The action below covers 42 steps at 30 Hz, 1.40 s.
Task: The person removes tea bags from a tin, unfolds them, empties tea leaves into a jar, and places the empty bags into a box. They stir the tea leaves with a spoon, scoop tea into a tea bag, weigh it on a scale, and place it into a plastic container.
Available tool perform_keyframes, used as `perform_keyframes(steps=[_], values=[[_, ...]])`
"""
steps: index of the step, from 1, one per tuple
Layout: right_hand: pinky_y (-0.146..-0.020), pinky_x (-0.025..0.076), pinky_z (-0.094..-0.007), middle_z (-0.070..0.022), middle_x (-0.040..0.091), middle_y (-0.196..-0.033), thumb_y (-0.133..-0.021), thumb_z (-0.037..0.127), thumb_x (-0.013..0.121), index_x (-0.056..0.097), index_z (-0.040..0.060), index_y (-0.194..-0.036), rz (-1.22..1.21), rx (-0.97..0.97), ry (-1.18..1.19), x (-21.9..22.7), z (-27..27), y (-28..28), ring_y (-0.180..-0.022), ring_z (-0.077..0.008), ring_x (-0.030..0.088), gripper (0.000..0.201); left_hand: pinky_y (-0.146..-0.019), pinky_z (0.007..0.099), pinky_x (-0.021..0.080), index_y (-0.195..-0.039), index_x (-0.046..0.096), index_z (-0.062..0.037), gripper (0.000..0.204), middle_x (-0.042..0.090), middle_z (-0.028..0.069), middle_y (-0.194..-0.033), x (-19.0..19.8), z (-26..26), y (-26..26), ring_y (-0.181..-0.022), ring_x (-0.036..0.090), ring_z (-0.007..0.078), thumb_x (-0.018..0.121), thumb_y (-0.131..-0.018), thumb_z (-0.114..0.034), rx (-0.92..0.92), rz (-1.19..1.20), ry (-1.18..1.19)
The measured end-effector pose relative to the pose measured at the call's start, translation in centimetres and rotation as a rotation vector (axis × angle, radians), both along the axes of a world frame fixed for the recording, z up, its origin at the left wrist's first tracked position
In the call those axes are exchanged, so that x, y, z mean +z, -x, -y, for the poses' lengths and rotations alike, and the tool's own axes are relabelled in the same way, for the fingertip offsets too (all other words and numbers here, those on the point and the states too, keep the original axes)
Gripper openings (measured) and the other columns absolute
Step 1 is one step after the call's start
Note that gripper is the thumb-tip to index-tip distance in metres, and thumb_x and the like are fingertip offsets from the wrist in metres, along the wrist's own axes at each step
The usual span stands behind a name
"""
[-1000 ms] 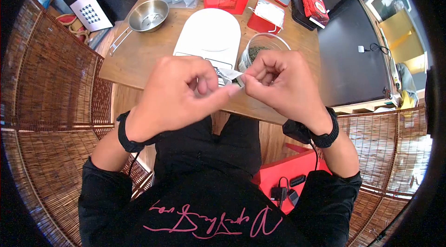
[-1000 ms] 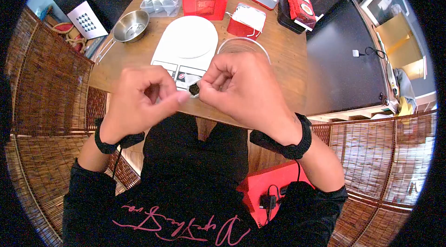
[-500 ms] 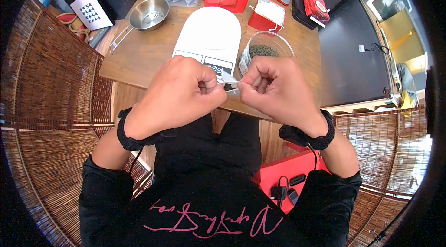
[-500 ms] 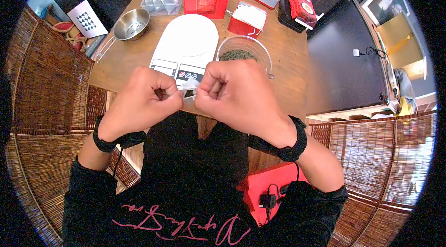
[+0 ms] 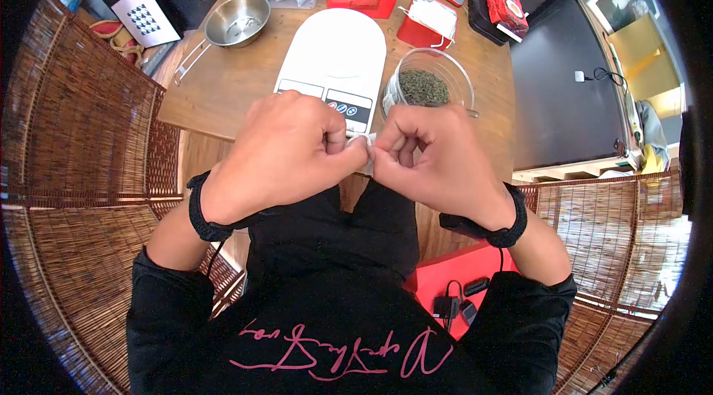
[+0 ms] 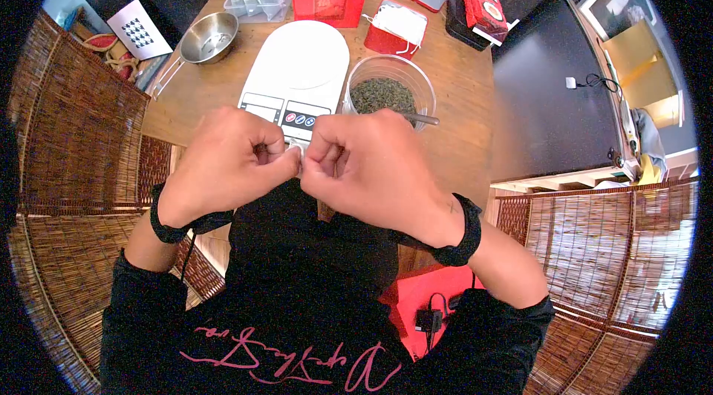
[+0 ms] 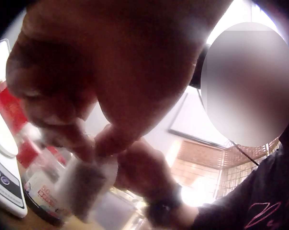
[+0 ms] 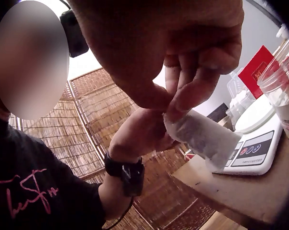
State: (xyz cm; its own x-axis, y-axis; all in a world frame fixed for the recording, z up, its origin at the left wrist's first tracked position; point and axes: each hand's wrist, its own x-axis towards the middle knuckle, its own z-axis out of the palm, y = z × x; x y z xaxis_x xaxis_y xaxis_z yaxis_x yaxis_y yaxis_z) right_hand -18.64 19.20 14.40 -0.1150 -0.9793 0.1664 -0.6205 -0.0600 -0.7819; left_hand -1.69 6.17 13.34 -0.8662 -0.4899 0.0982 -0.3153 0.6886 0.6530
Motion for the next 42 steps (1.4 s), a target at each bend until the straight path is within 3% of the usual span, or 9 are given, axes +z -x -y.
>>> perform_keyframes(steps=[1,3,7,9,12,24,27,33,42], values=[[-0.05,0.042,-0.0215,0.0009,0.062,-0.06,-0.081,0.005,0.074,0.064,0.0013,-0.073,0.0,-0.002,-0.001,0.1,-0.1,-0.1,-0.054,-0.0007,0.054,0.014,-0.049,0.0365,0.043,-0.059,0.061,-0.0007,0.023,0.056,0.0124,-0.052,-0.1,0.1,-0.1,-0.046,0.058,0.0246,0.071,-0.076,-0.014,-0.002,0.0,-0.001],[-0.054,0.053,-0.0276,-0.0075,0.068,-0.061,-0.076,0.009,0.076,0.067,0.0045,-0.072,0.035,-0.009,-0.094,0.5,-0.2,-0.3,-0.055,-0.016,0.07,0.011,-0.05,0.0362,0.044,-0.059,0.062,-0.0008,0.024,0.058,0.012,-0.053,-0.3,0.2,-0.2,-0.047,0.06,0.0253,0.072,-0.074,-0.015,-0.039,0.015,0.055],[-0.053,0.053,-0.0271,-0.0064,0.067,-0.06,-0.076,0.008,0.075,0.066,0.0047,-0.072,0.036,-0.002,-0.036,0.1,-0.5,-0.2,-0.054,-0.0145,0.069,0.011,-0.051,0.0358,0.045,-0.059,0.062,-0.0006,0.023,0.06,0.0125,-0.054,0.3,0.4,-0.6,-0.049,0.061,0.0258,0.073,-0.073,-0.015,-0.092,0.006,-0.016],[-0.054,0.053,-0.0271,-0.0058,0.066,-0.059,-0.075,0.007,0.075,0.066,0.0047,-0.072,0.035,0.0,-0.031,-0.1,-0.6,-0.2,-0.054,-0.0137,0.069,0.01,-0.058,0.043,0.052,-0.059,0.067,-0.0014,0.024,0.063,0.0175,-0.058,0.8,0.4,-0.6,-0.058,0.065,0.0368,0.074,-0.073,-0.02,-0.082,0.06,-0.095],[-0.054,0.053,-0.0273,-0.0062,0.065,-0.059,-0.076,0.006,0.075,0.066,0.0047,-0.072,0.037,-0.007,-0.006,-0.4,-0.5,-0.6,-0.054,-0.0142,0.069,0.01,-0.052,0.0358,0.047,-0.06,0.064,-0.0005,0.022,0.061,0.0132,-0.055,0.0,0.4,-0.6,-0.05,0.063,0.0257,0.073,-0.073,-0.015,-0.09,-0.018,-0.022],[-0.054,0.053,-0.0273,-0.006,0.065,-0.059,-0.078,0.005,0.074,0.067,0.0044,-0.075,0.062,0.016,-0.045,-0.3,-0.5,-0.6,-0.055,-0.0142,0.069,0.008,-0.053,0.0345,0.05,-0.066,0.07,-0.0004,0.022,0.066,0.011,-0.059,0.0,0.8,-0.9,-0.053,0.066,0.0228,0.077,-0.078,-0.018,-0.134,0.073,-0.091],[-0.055,0.054,-0.0282,-0.0062,0.067,-0.06,-0.079,0.007,0.074,0.067,0.0047,-0.077,0.071,0.04,0.002,-1.0,-0.5,-0.7,-0.055,-0.0155,0.07,0.007,-0.062,0.0418,0.054,-0.068,0.072,-0.0006,0.024,0.068,0.0162,-0.064,0.4,0.6,-0.7,-0.064,0.069,0.0341,0.076,-0.08,-0.022,-0.136,0.092,-0.134],[-0.058,0.055,-0.0311,-0.0079,0.069,-0.064,-0.081,0.01,0.074,0.068,0.0055,-0.081,-0.016,0.05,-0.025,-1.5,-0.4,-0.1,-0.06,-0.0203,0.072,0.007,-0.064,0.0432,0.053,-0.074,0.072,0.0004,0.023,0.068,0.0174,-0.067,0.0,0.5,-0.8,-0.068,0.07,0.0354,0.074,-0.082,-0.021,-0.163,0.114,-0.11],[-0.061,0.057,-0.0297,-0.01,0.071,-0.07,-0.081,0.006,0.075,0.07,0.0029,-0.085,0.095,0.108,-0.005,-2.2,-0.6,-0.4,-0.063,-0.018,0.072,0.007,-0.061,0.04,0.052,-0.083,0.074,-0.0001,0.015,0.069,0.0158,-0.069,-1.0,0.7,-1.0,-0.063,0.068,0.0325,0.074,-0.079,-0.014,-0.219,0.051,-0.014]])
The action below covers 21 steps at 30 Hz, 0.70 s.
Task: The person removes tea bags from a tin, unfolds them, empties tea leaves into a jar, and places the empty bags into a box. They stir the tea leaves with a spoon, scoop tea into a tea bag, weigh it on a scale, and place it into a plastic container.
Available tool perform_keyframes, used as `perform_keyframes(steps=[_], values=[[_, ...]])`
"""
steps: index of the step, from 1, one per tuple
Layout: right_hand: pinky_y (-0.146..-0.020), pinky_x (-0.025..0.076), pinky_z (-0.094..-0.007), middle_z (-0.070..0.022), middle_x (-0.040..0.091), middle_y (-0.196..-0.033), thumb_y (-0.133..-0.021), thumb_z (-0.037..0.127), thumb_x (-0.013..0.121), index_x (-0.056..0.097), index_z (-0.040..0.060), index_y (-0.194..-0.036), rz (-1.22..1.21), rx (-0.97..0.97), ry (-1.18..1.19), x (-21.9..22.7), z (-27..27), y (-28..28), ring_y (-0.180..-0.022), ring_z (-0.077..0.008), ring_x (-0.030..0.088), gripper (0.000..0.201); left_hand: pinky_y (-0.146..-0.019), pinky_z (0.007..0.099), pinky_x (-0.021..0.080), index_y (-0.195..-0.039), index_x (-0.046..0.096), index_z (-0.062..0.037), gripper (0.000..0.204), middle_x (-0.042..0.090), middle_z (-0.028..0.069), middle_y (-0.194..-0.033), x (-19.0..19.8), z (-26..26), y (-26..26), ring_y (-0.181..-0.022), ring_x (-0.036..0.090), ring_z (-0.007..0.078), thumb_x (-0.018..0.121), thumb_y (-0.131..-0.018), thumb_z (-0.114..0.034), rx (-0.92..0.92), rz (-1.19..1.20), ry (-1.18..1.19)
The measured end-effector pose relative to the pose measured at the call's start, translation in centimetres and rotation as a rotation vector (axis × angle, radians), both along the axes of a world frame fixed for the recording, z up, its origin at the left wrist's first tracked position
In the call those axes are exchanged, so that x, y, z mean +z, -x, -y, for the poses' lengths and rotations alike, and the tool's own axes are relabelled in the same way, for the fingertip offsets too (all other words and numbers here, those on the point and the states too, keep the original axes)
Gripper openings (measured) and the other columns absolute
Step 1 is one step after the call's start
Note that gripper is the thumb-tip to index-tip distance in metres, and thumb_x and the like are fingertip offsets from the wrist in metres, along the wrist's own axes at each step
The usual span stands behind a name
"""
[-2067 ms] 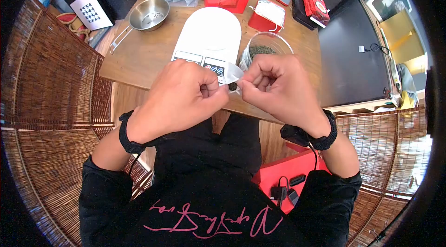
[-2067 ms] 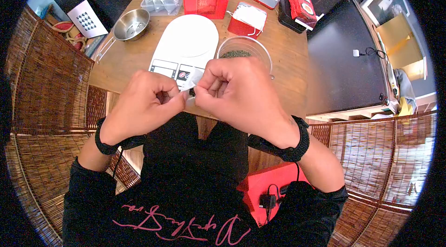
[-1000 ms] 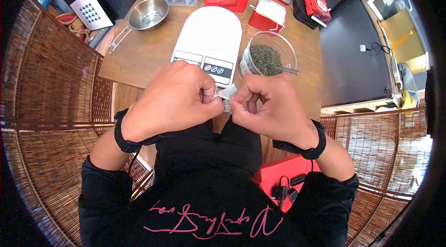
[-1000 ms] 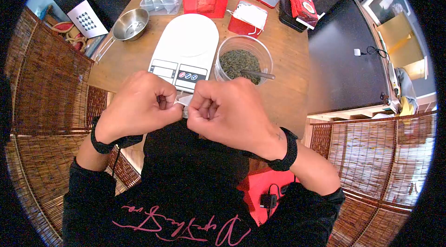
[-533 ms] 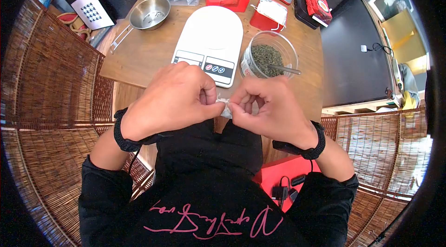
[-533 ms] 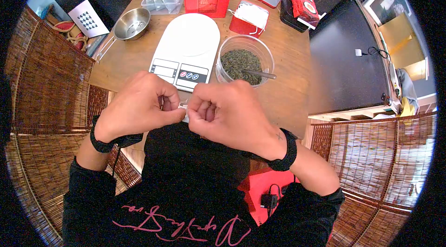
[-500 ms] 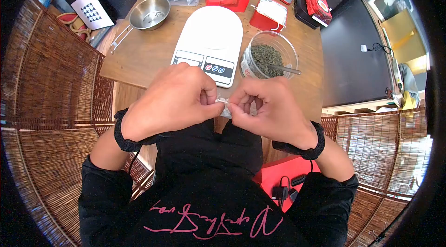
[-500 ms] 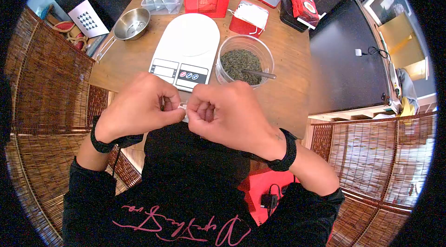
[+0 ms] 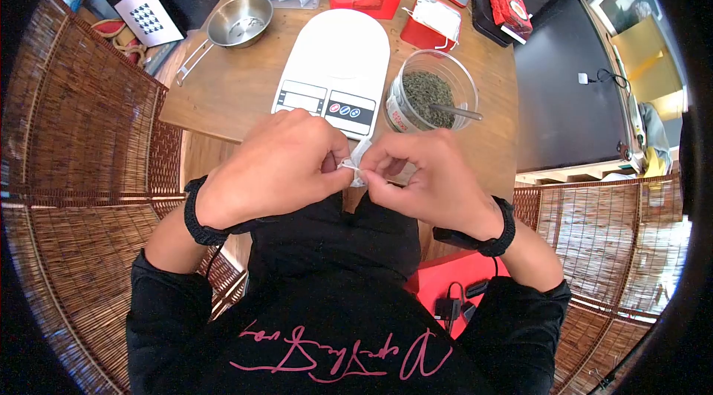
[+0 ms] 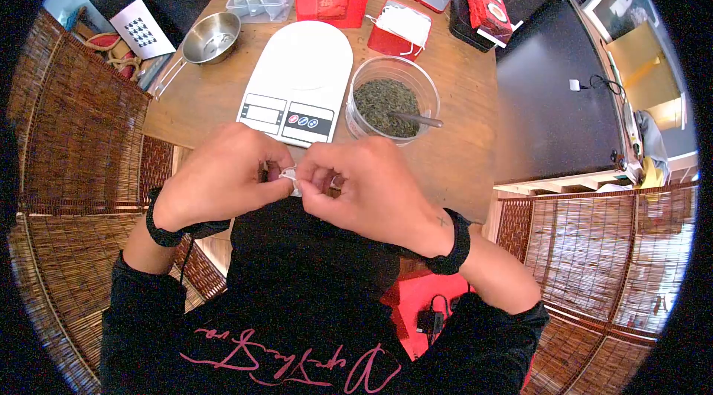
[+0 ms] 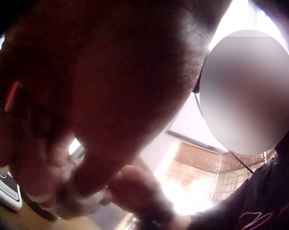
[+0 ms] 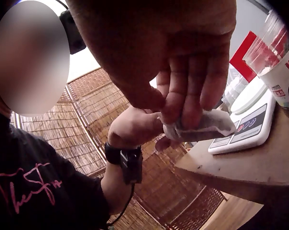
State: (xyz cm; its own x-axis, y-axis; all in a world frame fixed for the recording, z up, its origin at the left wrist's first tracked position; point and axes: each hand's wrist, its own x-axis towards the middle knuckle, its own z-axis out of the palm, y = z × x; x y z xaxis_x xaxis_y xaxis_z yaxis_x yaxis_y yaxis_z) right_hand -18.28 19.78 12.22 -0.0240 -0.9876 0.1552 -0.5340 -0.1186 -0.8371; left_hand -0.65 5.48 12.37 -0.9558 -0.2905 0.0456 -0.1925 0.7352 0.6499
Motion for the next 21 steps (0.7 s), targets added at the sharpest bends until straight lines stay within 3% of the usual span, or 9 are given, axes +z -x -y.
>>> perform_keyframes(steps=[7,9,13,15,16,18,21], values=[[-0.059,0.055,-0.0255,-0.0059,0.071,-0.068,-0.086,0.007,0.075,0.07,-0.0001,-0.085,0.067,-0.061,-0.048,-1.1,-0.7,-0.5,-0.064,-0.0099,0.07,0.008,-0.063,0.041,0.053,-0.084,0.074,-0.0004,0.014,0.07,0.0172,-0.074,-0.1,0.4,-0.5,-0.069,0.069,0.0335,0.074,-0.079,-0.013,-0.011,0.038,0.005],[-0.062,0.053,-0.0221,-0.0019,0.072,-0.078,-0.092,0.011,0.076,0.072,-0.0005,-0.093,0.309,-0.165,-0.278,-1.5,-1.2,-0.4,-0.067,-0.0075,0.067,0.012,-0.064,0.0402,0.052,-0.086,0.074,-0.0006,0.012,0.07,0.0182,-0.076,-0.3,0.6,-0.7,-0.07,0.069,0.0337,0.073,-0.079,-0.011,0.01,0.001,-0.014],[-0.059,0.053,-0.0218,-0.0048,0.074,-0.085,-0.097,0.013,0.072,0.069,-0.002,-0.1,0.493,-0.272,-0.267,-4.5,-2.1,0.2,-0.068,-0.0066,0.067,0.016,-0.065,0.0403,0.053,-0.088,0.074,-0.0005,0.012,0.071,0.0184,-0.078,1.1,0.9,-1.1,-0.071,0.069,0.0347,0.073,-0.079,-0.009,0.038,0.058,-0.073],[-0.065,0.055,-0.0226,-0.0084,0.073,-0.106,-0.099,0.016,0.07,0.062,-0.0026,-0.125,0.56,-0.317,-0.395,-4.8,-2.5,0.4,-0.075,-0.0086,0.069,0.032,-0.065,0.0395,0.053,-0.089,0.074,-0.0005,0.012,0.072,0.0172,-0.081,1.7,1.0,-1.0,-0.072,0.069,0.0338,0.073,-0.079,-0.008,0.007,0.086,-0.071],[-0.065,0.055,-0.0226,-0.0084,0.073,-0.106,-0.099,0.016,0.07,0.062,-0.0026,-0.125,0.562,-0.322,-0.393,-4.9,-2.6,0.4,-0.075,-0.0086,0.069,0.032,-0.065,0.0395,0.053,-0.089,0.074,-0.0005,0.012,0.072,0.0172,-0.081,1.4,1.1,-1.0,-0.072,0.069,0.0338,0.073,-0.079,-0.008,0.003,0.087,-0.07],[-0.07,0.058,-0.0245,-0.0101,0.069,-0.119,-0.103,0.019,0.065,0.051,-0.0016,-0.143,0.781,-0.219,-0.395,-5.3,-2.9,0.5,-0.085,-0.0109,0.07,0.047,-0.065,0.0389,0.053,-0.09,0.075,-0.001,0.012,0.073,0.0157,-0.084,0.3,1.2,-0.9,-0.074,0.07,0.0323,0.073,-0.08,-0.006,-0.067,-0.091,-0.027],[-0.075,0.059,-0.0259,-0.0098,0.069,-0.121,-0.104,0.021,0.063,0.048,-0.0005,-0.148,1.002,-0.138,-0.489,-5.9,-3.5,0.8,-0.089,-0.0127,0.071,0.052,-0.066,0.0386,0.054,-0.091,0.075,-0.002,0.013,0.073,0.0151,-0.085,0.0,1.0,-0.6,-0.075,0.071,0.0316,0.073,-0.079,-0.005,-0.098,-0.136,-0.042]])
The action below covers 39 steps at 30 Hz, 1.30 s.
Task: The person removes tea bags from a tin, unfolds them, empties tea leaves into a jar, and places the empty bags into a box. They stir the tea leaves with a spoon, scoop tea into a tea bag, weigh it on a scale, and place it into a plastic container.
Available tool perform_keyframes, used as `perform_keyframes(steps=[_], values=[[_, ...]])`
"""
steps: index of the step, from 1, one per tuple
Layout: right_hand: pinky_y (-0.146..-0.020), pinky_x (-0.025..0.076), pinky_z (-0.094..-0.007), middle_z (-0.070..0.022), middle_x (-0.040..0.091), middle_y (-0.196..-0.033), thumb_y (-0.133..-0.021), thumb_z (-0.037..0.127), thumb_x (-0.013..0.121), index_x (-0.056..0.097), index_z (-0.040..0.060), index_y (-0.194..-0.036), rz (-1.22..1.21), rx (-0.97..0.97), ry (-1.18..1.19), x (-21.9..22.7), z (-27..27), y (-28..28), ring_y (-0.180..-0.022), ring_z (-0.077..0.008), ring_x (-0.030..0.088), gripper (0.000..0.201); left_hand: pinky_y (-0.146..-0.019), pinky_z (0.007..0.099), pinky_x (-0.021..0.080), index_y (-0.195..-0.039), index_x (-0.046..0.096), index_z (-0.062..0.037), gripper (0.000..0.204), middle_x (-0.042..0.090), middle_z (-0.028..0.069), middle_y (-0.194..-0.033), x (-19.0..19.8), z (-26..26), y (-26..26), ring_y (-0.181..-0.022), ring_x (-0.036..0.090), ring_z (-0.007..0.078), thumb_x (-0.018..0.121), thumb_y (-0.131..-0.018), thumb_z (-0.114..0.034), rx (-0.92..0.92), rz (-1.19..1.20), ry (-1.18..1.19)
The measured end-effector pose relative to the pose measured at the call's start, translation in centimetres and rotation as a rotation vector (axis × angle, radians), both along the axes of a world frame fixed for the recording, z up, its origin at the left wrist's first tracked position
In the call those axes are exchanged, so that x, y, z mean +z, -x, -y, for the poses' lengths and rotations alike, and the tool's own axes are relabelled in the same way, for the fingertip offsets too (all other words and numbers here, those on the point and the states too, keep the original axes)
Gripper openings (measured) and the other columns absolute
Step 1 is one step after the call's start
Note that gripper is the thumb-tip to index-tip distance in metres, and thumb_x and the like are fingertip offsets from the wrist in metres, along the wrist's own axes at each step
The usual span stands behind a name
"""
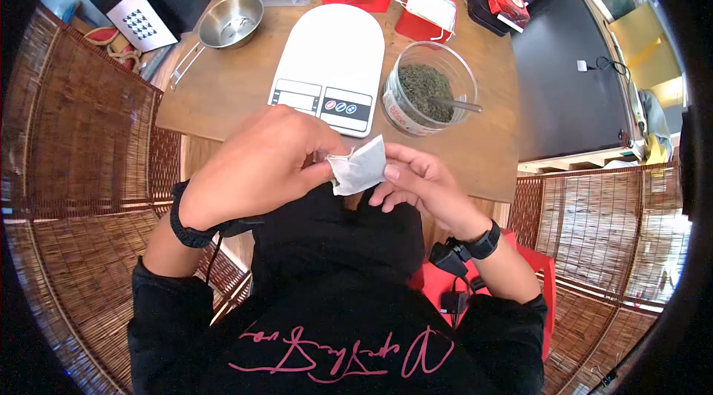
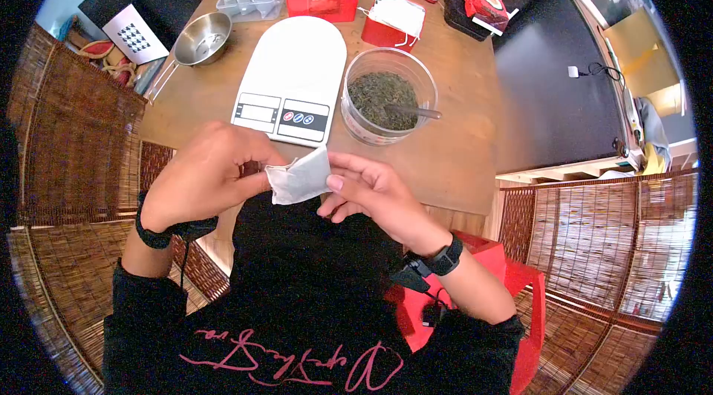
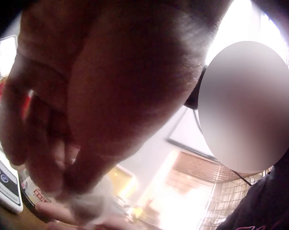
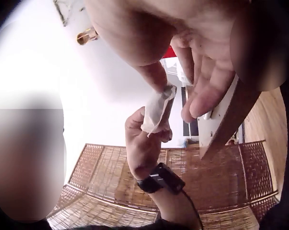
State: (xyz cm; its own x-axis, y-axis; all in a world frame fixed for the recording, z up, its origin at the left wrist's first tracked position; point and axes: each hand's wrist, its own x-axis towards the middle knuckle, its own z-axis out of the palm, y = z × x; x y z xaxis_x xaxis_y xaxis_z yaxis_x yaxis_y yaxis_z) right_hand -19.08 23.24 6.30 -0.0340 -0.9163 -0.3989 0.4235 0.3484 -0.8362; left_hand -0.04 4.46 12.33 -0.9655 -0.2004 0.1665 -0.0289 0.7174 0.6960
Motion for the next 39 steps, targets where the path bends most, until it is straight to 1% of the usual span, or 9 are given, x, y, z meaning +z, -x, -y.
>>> perform_keyframes(steps=[4,9,12,18,25,28,30,33,39], values=[[-0.078,0.059,-0.0262,-0.0088,0.07,-0.117,-0.104,0.02,0.063,0.055,0.0,-0.141,0.08,-0.016,0.035,-0.4,-0.2,0.0,-0.09,-0.0138,0.072,0.043,-0.067,0.0392,0.054,-0.092,0.076,-0.0029,0.013,0.073,0.015,-0.085,0.5,-0.2,0.2,-0.076,0.071,0.0323,0.074,-0.079,-0.006,-0.001,0.063,0.032],[-0.08,0.06,-0.0281,-0.0085,0.073,-0.108,-0.102,0.015,0.064,0.063,0.0003,-0.127,-0.006,0.017,0.098,-1.1,-0.1,0.1,-0.09,-0.0148,0.073,0.028,-0.065,0.0376,0.054,-0.095,0.076,-0.0038,0.017,0.074,0.0151,-0.085,0.2,-0.3,0.4,-0.073,0.071,0.0313,0.074,-0.078,-0.007,-0.006,0.173,-0.02],[-0.081,0.061,-0.029,-0.0099,0.074,-0.108,-0.102,0.013,0.064,0.062,0.0,-0.127,0.014,0.0,0.107,-1.3,0.0,-0.2,-0.091,-0.0157,0.073,0.029,-0.064,0.0372,0.054,-0.097,0.076,-0.003,0.019,0.074,0.0159,-0.085,0.6,-0.5,0.5,-0.071,0.071,0.0308,0.072,-0.079,-0.006,0.006,0.215,-0.091],[-0.083,0.062,-0.0297,-0.0121,0.072,-0.114,-0.103,0.013,0.062,0.061,-0.001,-0.128,0.077,-0.039,0.125,-1.9,0.1,-0.5,-0.096,-0.0184,0.074,0.028,-0.063,0.0372,0.054,-0.098,0.076,-0.0026,0.02,0.072,0.0177,-0.081,-0.3,-0.4,0.7,-0.066,0.069,0.0304,0.07,-0.079,-0.005,-0.004,0.114,-0.045],[-0.082,0.062,-0.0292,-0.0112,0.071,-0.115,-0.104,0.016,0.062,0.06,0.0005,-0.13,0.143,-0.084,0.16,-3.7,0.0,-1.2,-0.096,-0.0183,0.074,0.03,-0.061,0.036,0.053,-0.098,0.078,-0.0032,0.021,0.072,0.0181,-0.08,0.2,-0.5,1.1,-0.064,0.069,0.029,0.07,-0.079,-0.002,0.021,0.138,-0.036],[-0.081,0.062,-0.0289,-0.0104,0.071,-0.114,-0.105,0.018,0.06,0.058,0.0014,-0.132,0.164,-0.118,0.171,-3.8,-0.1,-1.4,-0.095,-0.018,0.074,0.032,-0.06,0.0343,0.053,-0.102,0.079,-0.0041,0.023,0.073,0.0171,-0.078,0.4,-0.7,1.5,-0.062,0.069,0.0243,0.072,-0.08,-0.002,0.068,0.178,-0.043],[-0.08,0.062,-0.0292,-0.0098,0.07,-0.114,-0.106,0.019,0.059,0.057,0.0018,-0.133,0.205,-0.148,0.163,-3.9,-0.2,-1.5,-0.093,-0.0175,0.074,0.032,-0.06,0.0304,0.053,-0.103,0.079,-0.0026,0.022,0.074,0.0133,-0.076,0.4,-0.8,1.7,-0.061,0.068,0.0163,0.075,-0.081,-0.001,0.099,0.128,-0.105],[-0.079,0.062,-0.0297,-0.0095,0.07,-0.113,-0.106,0.02,0.058,0.057,0.0023,-0.132,0.244,-0.164,0.187,-3.9,-0.2,-1.4,-0.092,-0.017,0.074,0.031,-0.06,0.0262,0.053,-0.102,0.079,0.0,0.02,0.074,0.0092,-0.075,0.4,-1.1,1.9,-0.064,0.067,0.0104,0.078,-0.083,-0.001,0.165,0.127,-0.198],[-0.076,0.062,-0.0308,-0.0084,0.07,-0.109,-0.107,0.021,0.057,0.056,0.0034,-0.132,0.313,-0.197,0.225,-4.0,-0.4,-1.3,-0.088,-0.0159,0.073,0.031,-0.06,0.0236,0.052,-0.103,0.079,0.0003,0.017,0.075,0.0076,-0.076,1.0,-1.1,2.0,-0.065,0.065,0.0067,0.08,-0.086,-0.004,0.174,0.065,-0.256]])
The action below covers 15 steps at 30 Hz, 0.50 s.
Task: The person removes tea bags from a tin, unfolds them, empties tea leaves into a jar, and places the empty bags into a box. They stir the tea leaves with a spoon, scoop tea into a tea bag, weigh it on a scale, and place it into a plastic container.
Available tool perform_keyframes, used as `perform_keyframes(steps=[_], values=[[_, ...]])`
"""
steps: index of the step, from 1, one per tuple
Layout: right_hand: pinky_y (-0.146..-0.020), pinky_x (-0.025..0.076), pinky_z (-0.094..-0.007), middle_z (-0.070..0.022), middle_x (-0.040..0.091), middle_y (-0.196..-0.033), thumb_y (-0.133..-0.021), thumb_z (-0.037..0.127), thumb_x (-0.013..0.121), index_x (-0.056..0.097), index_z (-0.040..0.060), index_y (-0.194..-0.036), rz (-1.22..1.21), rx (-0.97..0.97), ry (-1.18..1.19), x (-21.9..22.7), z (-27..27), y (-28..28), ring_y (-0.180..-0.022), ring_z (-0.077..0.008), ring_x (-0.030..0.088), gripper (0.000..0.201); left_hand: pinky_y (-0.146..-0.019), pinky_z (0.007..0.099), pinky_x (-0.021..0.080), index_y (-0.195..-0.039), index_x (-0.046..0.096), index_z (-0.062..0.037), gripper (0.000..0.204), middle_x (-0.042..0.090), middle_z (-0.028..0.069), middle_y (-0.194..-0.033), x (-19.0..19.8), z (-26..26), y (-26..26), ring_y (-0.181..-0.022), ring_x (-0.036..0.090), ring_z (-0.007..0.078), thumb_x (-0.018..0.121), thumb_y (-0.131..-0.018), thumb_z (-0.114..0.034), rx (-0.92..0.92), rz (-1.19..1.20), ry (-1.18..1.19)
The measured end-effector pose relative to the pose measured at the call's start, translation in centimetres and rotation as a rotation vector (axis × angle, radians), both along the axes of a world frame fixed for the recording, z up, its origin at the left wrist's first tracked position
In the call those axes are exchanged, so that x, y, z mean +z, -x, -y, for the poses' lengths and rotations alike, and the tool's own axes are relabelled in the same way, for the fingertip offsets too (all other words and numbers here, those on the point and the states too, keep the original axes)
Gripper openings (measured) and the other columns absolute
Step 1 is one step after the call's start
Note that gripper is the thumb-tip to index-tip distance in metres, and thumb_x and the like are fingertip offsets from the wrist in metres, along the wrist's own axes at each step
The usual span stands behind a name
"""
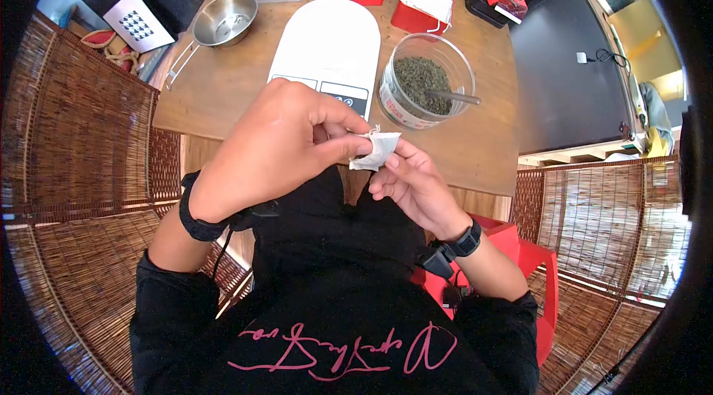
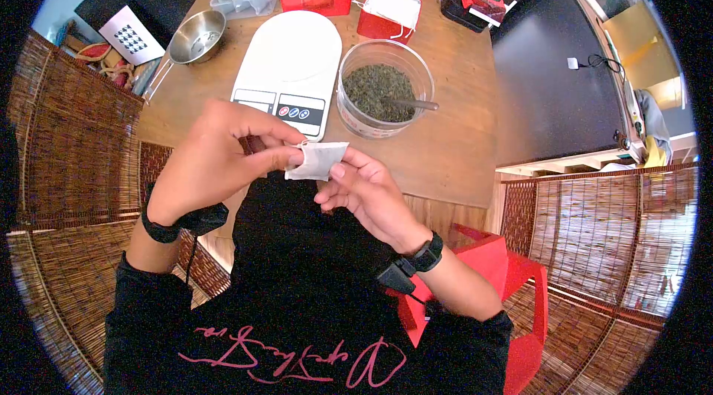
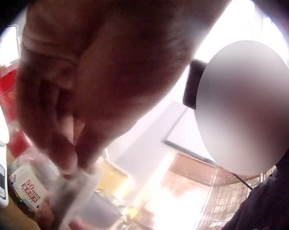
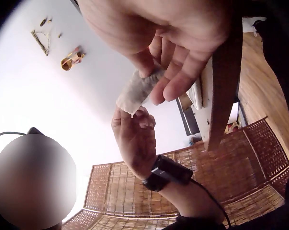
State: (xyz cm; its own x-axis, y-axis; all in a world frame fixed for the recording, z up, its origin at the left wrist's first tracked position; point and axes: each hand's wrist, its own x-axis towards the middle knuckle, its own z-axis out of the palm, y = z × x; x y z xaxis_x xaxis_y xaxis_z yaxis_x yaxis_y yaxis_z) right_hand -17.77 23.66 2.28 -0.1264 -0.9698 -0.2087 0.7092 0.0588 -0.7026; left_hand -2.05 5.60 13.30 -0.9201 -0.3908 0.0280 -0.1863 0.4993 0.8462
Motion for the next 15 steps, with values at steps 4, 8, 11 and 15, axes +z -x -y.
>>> perform_keyframes(steps=[4,8,11,15], values=[[-0.076,0.062,-0.0316,-0.008,0.07,-0.109,-0.107,0.021,0.057,0.056,0.0037,-0.133,0.018,-0.01,0.001,-0.2,-0.2,0.2,-0.087,-0.0153,0.072,0.031,-0.059,0.0224,0.051,-0.102,0.079,0.0002,0.015,0.075,0.0059,-0.077,0.3,0.0,-0.1,-0.066,0.064,0.0052,0.08,-0.088,-0.006,0.049,-0.016,-0.072],[-0.075,0.061,-0.0312,-0.0084,0.07,-0.111,-0.107,0.02,0.056,0.054,0.0036,-0.136,0.03,-0.018,0.014,0.0,-0.3,0.3,-0.085,-0.0149,0.072,0.034,-0.058,0.0201,0.049,-0.102,0.079,0.0004,0.014,0.074,0.0032,-0.077,0.4,0.1,-0.2,-0.067,0.063,0.004,0.078,-0.09,-0.007,0.092,-0.083,-0.073],[-0.073,0.061,-0.0301,-0.0088,0.07,-0.112,-0.107,0.02,0.056,0.053,0.0034,-0.138,0.03,-0.031,0.017,0.3,-0.4,0.5,-0.084,-0.0142,0.071,0.035,-0.056,0.0192,0.047,-0.101,0.079,-0.0003,0.013,0.072,0.0018,-0.075,0.1,0.3,-0.3,-0.065,0.061,0.0036,0.075,-0.094,-0.011,0.139,-0.107,-0.079],[-0.067,0.056,-0.0262,-0.0086,0.067,-0.118,-0.105,0.02,0.059,0.049,0.0018,-0.14,0.015,-0.1,0.055,1.5,-0.9,1.4,-0.078,-0.0112,0.067,0.04,-0.05,0.0222,0.037,-0.095,0.079,0.0009,0.019,0.068,0.0029,-0.064,-0.4,0.5,-0.5,-0.055,0.051,0.0028,0.074,-0.095,-0.017,0.223,-0.203,-0.086]])
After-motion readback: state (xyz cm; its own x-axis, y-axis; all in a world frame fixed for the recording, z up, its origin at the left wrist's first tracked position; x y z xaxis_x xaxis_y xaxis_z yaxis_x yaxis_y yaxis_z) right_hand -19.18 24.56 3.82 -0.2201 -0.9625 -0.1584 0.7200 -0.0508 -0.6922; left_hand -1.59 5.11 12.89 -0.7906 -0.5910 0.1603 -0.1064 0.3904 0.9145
